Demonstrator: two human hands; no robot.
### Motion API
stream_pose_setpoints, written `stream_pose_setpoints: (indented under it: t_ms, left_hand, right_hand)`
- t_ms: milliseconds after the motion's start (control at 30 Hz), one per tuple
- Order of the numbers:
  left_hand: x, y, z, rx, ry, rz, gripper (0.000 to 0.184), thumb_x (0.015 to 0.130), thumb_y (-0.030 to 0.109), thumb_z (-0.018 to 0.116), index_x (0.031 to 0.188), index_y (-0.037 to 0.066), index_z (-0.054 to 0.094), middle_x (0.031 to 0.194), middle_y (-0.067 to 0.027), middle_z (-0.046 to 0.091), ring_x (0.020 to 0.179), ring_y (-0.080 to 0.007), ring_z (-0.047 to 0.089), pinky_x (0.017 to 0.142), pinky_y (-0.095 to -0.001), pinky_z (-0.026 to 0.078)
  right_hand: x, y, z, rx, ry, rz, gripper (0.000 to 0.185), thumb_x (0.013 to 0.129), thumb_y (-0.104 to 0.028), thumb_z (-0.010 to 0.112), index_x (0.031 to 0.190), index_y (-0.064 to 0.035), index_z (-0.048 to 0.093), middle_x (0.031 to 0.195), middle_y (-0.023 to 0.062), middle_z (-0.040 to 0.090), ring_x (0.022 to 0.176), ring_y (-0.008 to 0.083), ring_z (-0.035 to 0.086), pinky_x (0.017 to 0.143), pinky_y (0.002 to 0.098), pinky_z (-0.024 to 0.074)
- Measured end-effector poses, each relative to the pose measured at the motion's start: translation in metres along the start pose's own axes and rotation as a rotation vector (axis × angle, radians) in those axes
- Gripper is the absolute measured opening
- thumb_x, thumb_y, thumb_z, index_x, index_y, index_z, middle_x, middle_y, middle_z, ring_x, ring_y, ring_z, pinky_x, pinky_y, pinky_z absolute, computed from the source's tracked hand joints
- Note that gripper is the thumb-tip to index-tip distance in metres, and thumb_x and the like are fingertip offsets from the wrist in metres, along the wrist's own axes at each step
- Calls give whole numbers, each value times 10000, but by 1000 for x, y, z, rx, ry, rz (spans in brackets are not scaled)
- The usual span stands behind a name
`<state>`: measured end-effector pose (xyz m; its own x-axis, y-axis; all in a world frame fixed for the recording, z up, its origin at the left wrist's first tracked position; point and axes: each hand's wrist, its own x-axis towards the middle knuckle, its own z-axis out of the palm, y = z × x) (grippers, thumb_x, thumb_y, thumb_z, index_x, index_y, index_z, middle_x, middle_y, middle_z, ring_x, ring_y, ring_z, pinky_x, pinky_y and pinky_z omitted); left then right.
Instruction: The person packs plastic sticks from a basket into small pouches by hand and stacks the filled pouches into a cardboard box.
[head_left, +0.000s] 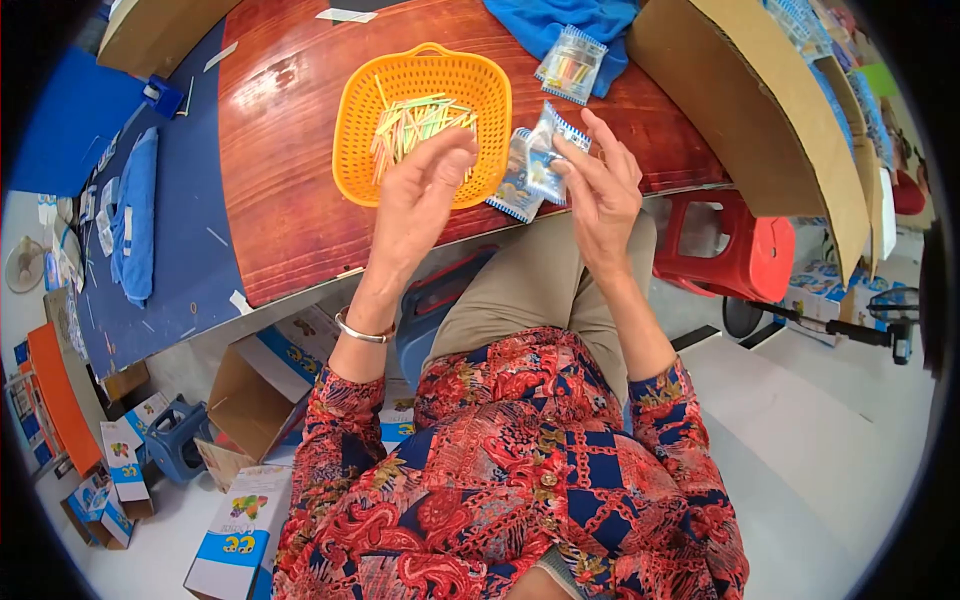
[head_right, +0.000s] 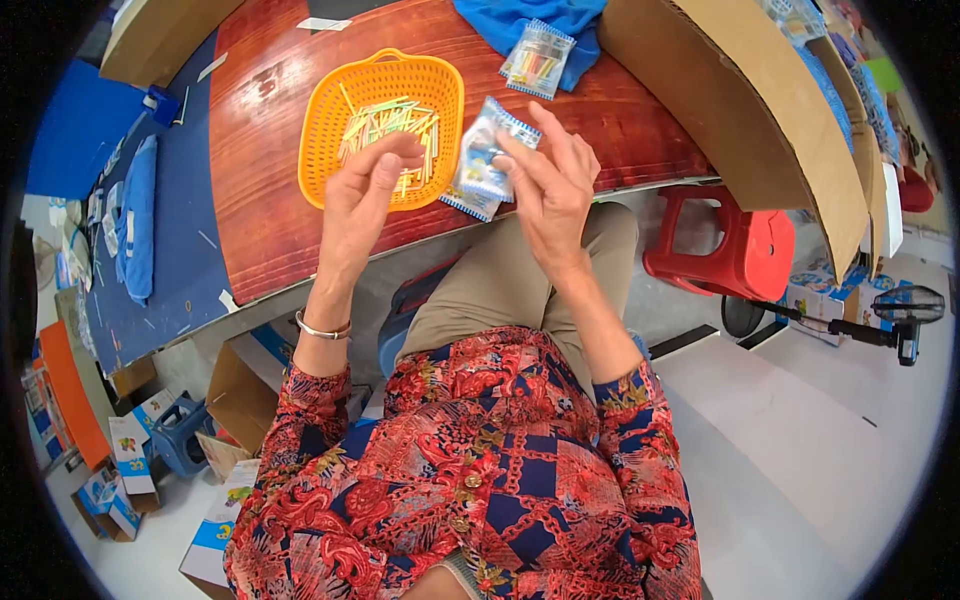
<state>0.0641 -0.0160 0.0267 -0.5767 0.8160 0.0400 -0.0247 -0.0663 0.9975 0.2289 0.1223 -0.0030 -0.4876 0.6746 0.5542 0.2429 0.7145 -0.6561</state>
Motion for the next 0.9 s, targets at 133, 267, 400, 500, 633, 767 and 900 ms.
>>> stream_pose_setpoints:
  t_ms: [133,267,400,500,633,767,900]
  left_hand:
    - [-3,11,15,-277,-73,-95,325,989,141,616,1266,-27,588,1104,-51,667,1005,-93,603,856,-237,496]
    - [-4,3,-2,-69,36,-91,250,958,57,622,1194,-25,612,1059,-43,662,937,-67,596,806,-234,499]
    - [-8,-4,-15,226,31,167,192,928,41,646,1114,1,668,932,-29,673,860,-69,601,753,-238,496]
    - [-15,-3,-21,234,21,45,133,917,46,661,1043,5,679,889,-14,666,814,-64,593,711,-231,488]
    - [-21,6,-29,55,116,-70,79,939,78,653,928,-1,655,809,22,629,765,-38,561,669,-220,467]
    - [-27,4,-49,207,297,55,153,991,147,611,925,13,645,765,41,597,703,-23,500,603,-199,412]
    - [-25,1,-77,177,449,22,192,1016,180,584,956,10,649,818,43,620,703,8,499,601,-168,400]
  right_hand:
    - [16,-40,5,-134,-137,-352,354,749,-135,782,1100,-144,736,1288,102,629,1090,256,603,1000,436,389]
    - [22,-53,17,374,-283,-35,375,740,-99,782,1104,-89,694,1217,137,647,1037,260,632,990,402,416]
    - [42,-55,19,359,-451,7,272,787,-105,727,1048,-38,688,910,99,696,878,274,653,772,396,476]
    - [53,-58,31,423,-461,-72,135,817,-128,709,869,-5,690,721,121,637,647,257,600,599,355,444]
    - [59,-61,44,424,-572,-90,132,832,-127,698,819,3,676,676,131,618,578,245,557,544,347,430]
    - [76,-53,66,505,-668,171,100,846,-89,659,870,5,684,757,101,631,709,206,592,663,345,468]
    - [90,-15,103,-118,-736,-583,211,813,-37,610,1012,-32,682,985,112,572,1003,291,557,839,411,452]
